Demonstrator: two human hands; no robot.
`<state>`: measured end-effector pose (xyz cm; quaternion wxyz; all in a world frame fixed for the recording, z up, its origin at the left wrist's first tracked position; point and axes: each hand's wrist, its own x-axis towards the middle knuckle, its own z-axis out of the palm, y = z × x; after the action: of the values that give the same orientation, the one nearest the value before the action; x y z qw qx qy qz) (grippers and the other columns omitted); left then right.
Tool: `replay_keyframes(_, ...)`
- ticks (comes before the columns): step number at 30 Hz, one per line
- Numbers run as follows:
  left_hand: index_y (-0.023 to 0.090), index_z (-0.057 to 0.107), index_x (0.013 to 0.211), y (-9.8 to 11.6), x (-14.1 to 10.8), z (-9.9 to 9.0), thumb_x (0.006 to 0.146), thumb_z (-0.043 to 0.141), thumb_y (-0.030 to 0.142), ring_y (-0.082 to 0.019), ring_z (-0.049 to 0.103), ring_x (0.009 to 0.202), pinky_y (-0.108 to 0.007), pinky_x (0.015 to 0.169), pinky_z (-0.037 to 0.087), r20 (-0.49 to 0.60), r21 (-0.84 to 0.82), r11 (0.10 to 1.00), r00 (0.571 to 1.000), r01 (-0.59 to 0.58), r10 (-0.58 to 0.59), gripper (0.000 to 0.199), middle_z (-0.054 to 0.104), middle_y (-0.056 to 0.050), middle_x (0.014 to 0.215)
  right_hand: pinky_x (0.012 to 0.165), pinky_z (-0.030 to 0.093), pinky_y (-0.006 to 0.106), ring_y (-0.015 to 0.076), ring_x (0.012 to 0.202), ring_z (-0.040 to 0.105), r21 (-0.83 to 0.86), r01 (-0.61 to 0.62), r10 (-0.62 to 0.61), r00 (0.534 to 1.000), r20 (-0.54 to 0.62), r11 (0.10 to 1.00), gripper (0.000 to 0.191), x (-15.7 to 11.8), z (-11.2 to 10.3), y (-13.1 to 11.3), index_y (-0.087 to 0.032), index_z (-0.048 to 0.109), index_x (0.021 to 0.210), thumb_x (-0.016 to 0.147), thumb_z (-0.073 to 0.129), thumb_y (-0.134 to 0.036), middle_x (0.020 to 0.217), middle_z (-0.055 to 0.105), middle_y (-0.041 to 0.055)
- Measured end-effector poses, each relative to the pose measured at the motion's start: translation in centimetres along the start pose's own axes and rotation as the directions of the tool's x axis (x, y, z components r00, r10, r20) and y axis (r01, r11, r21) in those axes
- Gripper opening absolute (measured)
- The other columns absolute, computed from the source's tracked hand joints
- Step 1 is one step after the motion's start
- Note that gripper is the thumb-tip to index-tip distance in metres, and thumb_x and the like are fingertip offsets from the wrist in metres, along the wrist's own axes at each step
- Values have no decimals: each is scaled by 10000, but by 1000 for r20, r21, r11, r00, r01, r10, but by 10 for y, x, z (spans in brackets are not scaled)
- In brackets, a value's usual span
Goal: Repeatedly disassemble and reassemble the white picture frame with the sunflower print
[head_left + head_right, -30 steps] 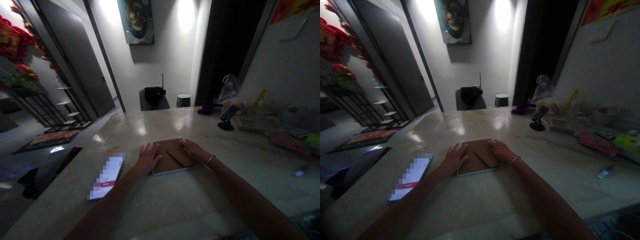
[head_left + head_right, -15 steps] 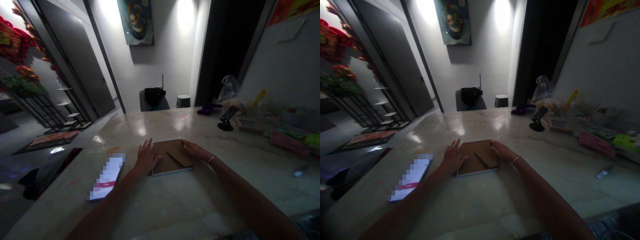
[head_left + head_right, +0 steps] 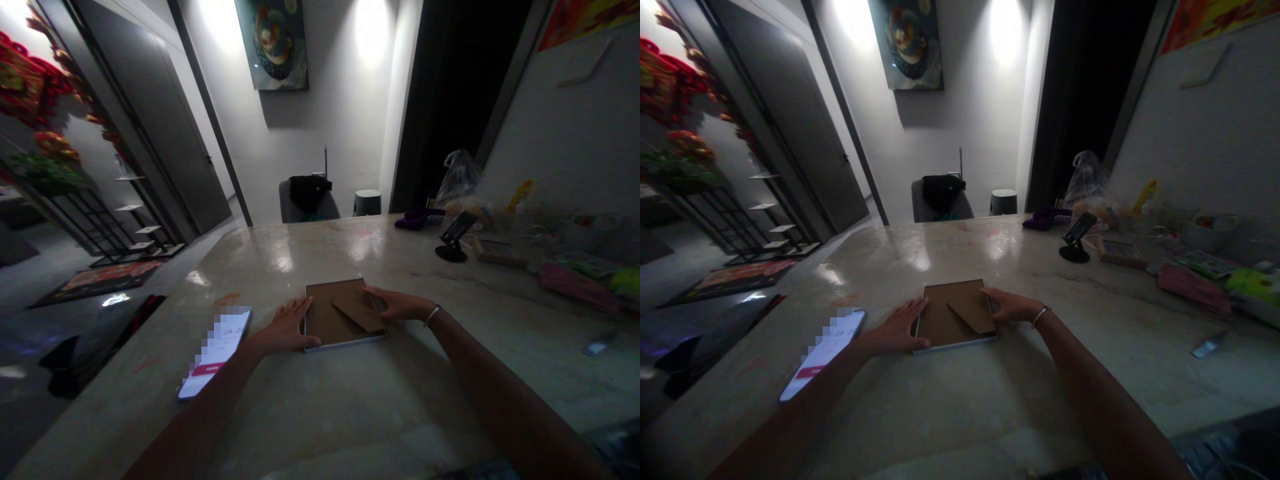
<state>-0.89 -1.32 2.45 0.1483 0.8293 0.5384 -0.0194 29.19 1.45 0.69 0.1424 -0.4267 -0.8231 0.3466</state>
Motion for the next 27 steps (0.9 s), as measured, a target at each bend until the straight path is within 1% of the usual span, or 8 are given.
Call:
replay_keyframes(8, 132, 192, 1360, -6, 9, 8, 733, 406, 597, -316, 174, 1299, -480, 1014, 182, -106, -4, 999, 994, 33, -34, 809, 213, -181, 1417, 1000, 306, 375, 227, 1190, 413, -84, 20, -33, 988, -153, 996, 579, 6, 5, -4, -155, 355, 1303, 762, 520, -279, 1324, 417, 113)
replay_keyframes(12, 133, 228, 1342, -12, 14, 12, 777, 465, 419, -279, 433, 1148, -443, 935, 325, -315, -12, 999, 948, -38, 32, 676, 482, -178, 1235, 834, 426, 328, 188, 937, 576, -140, -27, -19, 947, -320, 990, 441, 10, 9, -9, -188, 410, 1259, 818, 396, -179, 1041, 623, 80)
replay_keyframes(14, 145, 112, 1366, -13, 16, 12, 780, 486, 320, -213, 561, 922, -386, 814, 426, -480, -55, 994, 875, -94, 56, 716, 588, -125, 1037, 718, 451, 304, 170, 761, 583, -175, -41, -37, 907, -420, 984, 509, 11, 12, -16, -185, 320, 1312, 811, 407, -166, 884, 635, 61)
replay_keyframes(17, 207, -51, 1366, -10, 16, 9, 794, 448, 195, -115, 534, 632, -274, 621, 461, -685, -65, 974, 719, -219, 116, 760, 578, -19, 836, 640, 439, 276, 150, 680, 523, -275, 46, -198, 809, -554, 960, 636, 11, 18, -27, -193, 160, 1367, 792, 426, -138, 851, 575, 54)
replay_keyframes(20, 245, -89, 1358, -6, 13, 6, 798, 421, 152, -86, 471, 570, -230, 572, 438, -793, 55, 945, 562, -321, 237, 763, 521, 29, 740, 612, 430, 265, 145, 670, 489, -360, 143, -349, 709, -613, 922, 673, 9, 20, -34, -232, 59, 1376, 805, 400, -132, 853, 532, 48)
replay_keyframes(22, 251, -120, 1351, -4, 12, 6, 801, 410, 146, -83, 457, 574, -222, 571, 435, -809, 116, 926, 507, -359, 297, 771, 504, 32, 737, 615, 432, 274, 153, 681, 487, -384, 143, -371, 686, -626, 912, 682, 9, 21, -34, -242, 9, 1377, 815, 383, -143, 852, 523, 52)
replay_keyframes(24, 259, -150, 1343, -4, 13, 10, 805, 385, 134, -85, 462, 601, -222, 585, 439, -790, 135, 917, 518, -375, 328, 769, 499, 25, 760, 631, 438, 290, 166, 704, 494, -375, 101, -332, 707, -625, 922, 682, 10, 23, -30, -238, -22, 1378, 823, 367, -160, 875, 524, 67)
replay_keyframes(27, 264, -165, 1339, -7, 18, 19, 813, 340, 125, -98, 488, 658, -236, 625, 449, -711, 84, 939, 640, -333, 291, 742, 497, 13, 791, 651, 450, 312, 180, 734, 509, -341, 48, -251, 772, -583, 939, 657, 15, 29, -20, -228, -15, 1381, 830, 338, -173, 927, 525, 86)
